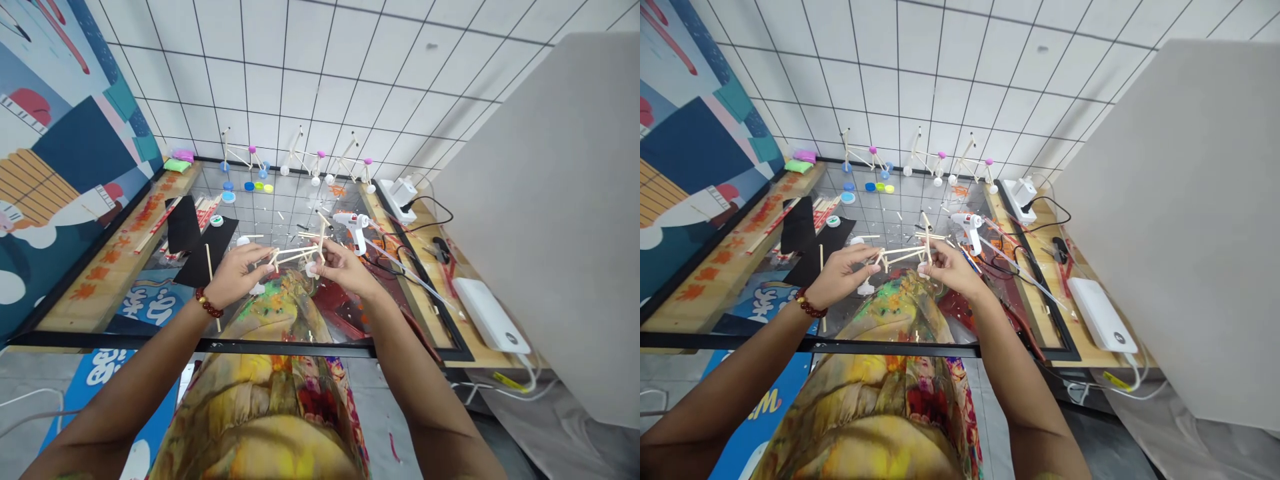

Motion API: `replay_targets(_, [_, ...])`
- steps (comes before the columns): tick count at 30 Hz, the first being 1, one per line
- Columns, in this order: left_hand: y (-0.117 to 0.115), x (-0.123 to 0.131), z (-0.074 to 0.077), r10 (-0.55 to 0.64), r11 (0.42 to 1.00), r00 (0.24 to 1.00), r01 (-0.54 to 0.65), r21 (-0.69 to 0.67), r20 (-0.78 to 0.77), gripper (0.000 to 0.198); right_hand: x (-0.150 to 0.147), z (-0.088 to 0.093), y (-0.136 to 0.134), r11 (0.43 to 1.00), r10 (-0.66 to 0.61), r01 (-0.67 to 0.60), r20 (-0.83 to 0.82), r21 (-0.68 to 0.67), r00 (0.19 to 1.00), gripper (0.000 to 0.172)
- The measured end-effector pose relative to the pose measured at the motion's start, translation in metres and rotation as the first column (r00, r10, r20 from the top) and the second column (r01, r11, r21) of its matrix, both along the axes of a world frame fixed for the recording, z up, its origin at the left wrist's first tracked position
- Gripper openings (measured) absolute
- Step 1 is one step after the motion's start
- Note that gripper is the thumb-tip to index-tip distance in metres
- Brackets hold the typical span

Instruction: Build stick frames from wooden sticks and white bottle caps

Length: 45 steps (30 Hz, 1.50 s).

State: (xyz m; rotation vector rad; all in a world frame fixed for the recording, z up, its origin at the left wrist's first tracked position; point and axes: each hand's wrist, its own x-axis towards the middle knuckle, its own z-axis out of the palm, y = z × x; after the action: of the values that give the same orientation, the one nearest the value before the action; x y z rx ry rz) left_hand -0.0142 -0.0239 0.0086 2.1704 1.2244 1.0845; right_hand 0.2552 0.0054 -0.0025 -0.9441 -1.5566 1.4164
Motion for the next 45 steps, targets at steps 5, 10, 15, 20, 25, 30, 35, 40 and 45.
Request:
replay_targets(5, [-0.001, -0.001, -0.006, -0.006, 1.0, 1.0, 0.007, 0.03, -0.025, 0.034, 0.002, -0.002, -0.001, 1.0, 0.022, -0.022, -0.03, -0.011, 0.999, 0.063])
replay_targets(10, [-0.002, 0.001, -0.009, 0.029, 0.995, 1.0, -0.03, 0.092, 0.012, 0.037, -0.002, -0.011, 0.0, 0.998, -0.006, 0.001, -0.072, -0.068, 0.997, 0.065])
replay_targets(15, [-0.001, 0.001, -0.009, 0.045, 0.992, 0.997, -0.052, 0.116, 0.06, 0.036, -0.006, -0.016, 0.002, 0.996, -0.007, -0.004, -0.12, -0.085, 0.993, 0.062])
replay_targets(20, [-0.001, 0.003, -0.008, 0.037, 0.997, 0.996, -0.042, 0.06, 0.086, 0.032, -0.004, -0.017, 0.002, 0.996, -0.014, 0.002, -0.13, -0.087, 0.991, 0.061])
replay_targets(25, [-0.002, 0.007, -0.008, 0.084, 0.996, 0.987, -0.088, 0.024, 0.135, 0.023, -0.006, -0.019, 0.005, 0.997, -0.008, -0.001, -0.122, -0.077, 0.992, 0.063])
replay_targets(30, [-0.005, 0.011, -0.006, 0.147, 0.987, 0.972, -0.156, 0.035, 0.186, 0.017, -0.009, -0.018, 0.006, 0.999, -0.03, 0.029, -0.061, -0.021, 0.998, 0.072])
replay_targets(35, [-0.005, 0.01, -0.007, 0.163, 0.984, 0.971, -0.173, 0.047, 0.175, 0.017, -0.004, -0.011, 0.004, 0.999, -0.024, 0.023, 0.025, 0.027, 0.999, 0.083])
replay_targets(40, [-0.002, 0.005, -0.006, 0.164, 0.983, 0.977, -0.174, 0.062, 0.133, 0.019, 0.006, -0.009, 0.005, 0.997, 0.028, -0.033, 0.087, 0.063, 0.996, 0.066])
replay_targets(45, [-0.003, 0.005, -0.002, 0.126, 0.988, 0.986, -0.134, 0.071, 0.105, 0.014, 0.007, -0.009, 0.005, 0.995, 0.001, -0.011, 0.102, 0.095, 0.995, 0.077])
